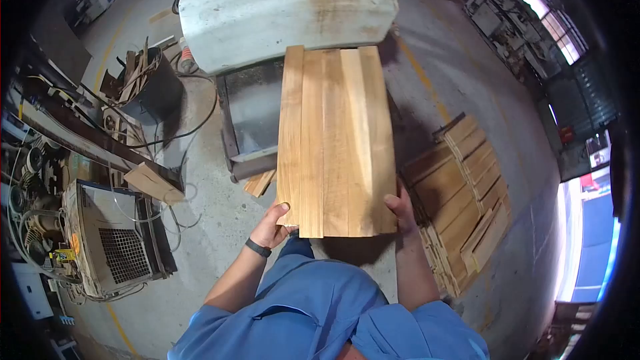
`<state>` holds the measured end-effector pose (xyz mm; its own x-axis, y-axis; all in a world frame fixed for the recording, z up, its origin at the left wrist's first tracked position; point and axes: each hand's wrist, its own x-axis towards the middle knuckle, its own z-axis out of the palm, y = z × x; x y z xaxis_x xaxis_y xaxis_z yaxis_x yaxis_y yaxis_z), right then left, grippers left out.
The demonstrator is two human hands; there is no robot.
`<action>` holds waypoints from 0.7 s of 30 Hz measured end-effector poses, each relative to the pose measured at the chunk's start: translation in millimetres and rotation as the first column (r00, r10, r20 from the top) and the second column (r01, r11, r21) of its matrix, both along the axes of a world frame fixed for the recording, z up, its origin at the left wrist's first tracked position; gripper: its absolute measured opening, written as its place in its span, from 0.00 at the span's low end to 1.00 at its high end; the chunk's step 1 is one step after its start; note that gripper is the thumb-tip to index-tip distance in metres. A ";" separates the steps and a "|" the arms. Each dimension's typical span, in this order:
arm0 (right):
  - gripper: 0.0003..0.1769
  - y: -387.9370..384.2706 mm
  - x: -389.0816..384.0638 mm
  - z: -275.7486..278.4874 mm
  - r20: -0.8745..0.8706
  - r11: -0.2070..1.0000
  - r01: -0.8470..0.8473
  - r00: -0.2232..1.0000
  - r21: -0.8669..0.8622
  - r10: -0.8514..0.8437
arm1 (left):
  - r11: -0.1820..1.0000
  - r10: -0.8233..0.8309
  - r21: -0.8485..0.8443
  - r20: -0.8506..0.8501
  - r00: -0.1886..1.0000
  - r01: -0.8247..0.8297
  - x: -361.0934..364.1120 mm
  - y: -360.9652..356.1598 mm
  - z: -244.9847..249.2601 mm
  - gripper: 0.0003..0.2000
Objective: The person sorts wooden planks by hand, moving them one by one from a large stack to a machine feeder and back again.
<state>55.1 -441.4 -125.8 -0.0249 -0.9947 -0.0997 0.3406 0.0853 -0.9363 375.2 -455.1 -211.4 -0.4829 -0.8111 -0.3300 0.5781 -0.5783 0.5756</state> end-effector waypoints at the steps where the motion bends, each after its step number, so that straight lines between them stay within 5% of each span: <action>1: 0.46 -33.6 0.7 -24.3 -0.024 0.998 -0.054 0.998 -0.025 0.053 | 0.999 0.014 0.048 0.031 0.999 -0.015 3.5 -23.0 -20.3 0.31; 5: 0.37 -136.5 5.6 -117.7 0.087 0.900 -0.206 0.978 0.385 0.187 | 0.982 0.008 0.182 0.186 0.983 -0.042 20.2 -85.7 -75.6 0.30; 7: 0.34 -151.0 23.1 -143.3 -0.073 0.925 -0.082 0.990 0.371 0.117 | 0.994 -0.001 0.100 0.375 0.927 -0.039 28.2 -113.6 -87.9 0.29; 12: 0.33 -176.6 30.1 -173.9 -0.349 0.935 0.053 0.934 0.351 0.078 | 0.987 -0.001 0.150 0.391 0.920 -0.062 25.4 -130.5 -117.1 0.31; 15: 0.33 -183.7 14.3 -172.3 -0.192 0.907 0.063 0.981 0.416 0.020 | 0.976 0.025 0.195 0.354 0.935 -0.099 22.1 -127.9 -132.9 0.31; 16: 0.34 -184.9 8.1 -172.0 -0.288 0.923 0.089 0.957 0.374 0.025 | 0.971 0.027 0.211 0.357 0.934 -0.109 21.6 -127.8 -137.9 0.30; 19: 0.36 -192.0 -13.4 -171.1 -0.557 0.966 0.120 0.830 0.230 0.029 | 0.963 0.048 0.231 0.360 0.932 -0.138 19.8 -125.5 -146.7 0.31; 20: 0.39 -197.3 -2.9 -127.6 -0.818 0.962 0.175 0.571 0.207 0.072 | 0.963 0.046 0.223 0.407 0.912 -0.148 17.2 -125.0 -134.8 0.33; 21: 0.41 -201.7 1.3 -121.3 -0.891 0.965 0.189 0.446 0.181 0.080 | 0.961 0.056 0.224 0.411 0.910 -0.160 15.0 -124.5 -134.8 0.33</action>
<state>56.4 -643.1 -247.1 -0.2860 -0.9374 -0.1989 -0.6511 0.3424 -0.6774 390.2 -579.6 -346.3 -0.1832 -0.7175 -0.6720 0.3987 -0.6791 0.6164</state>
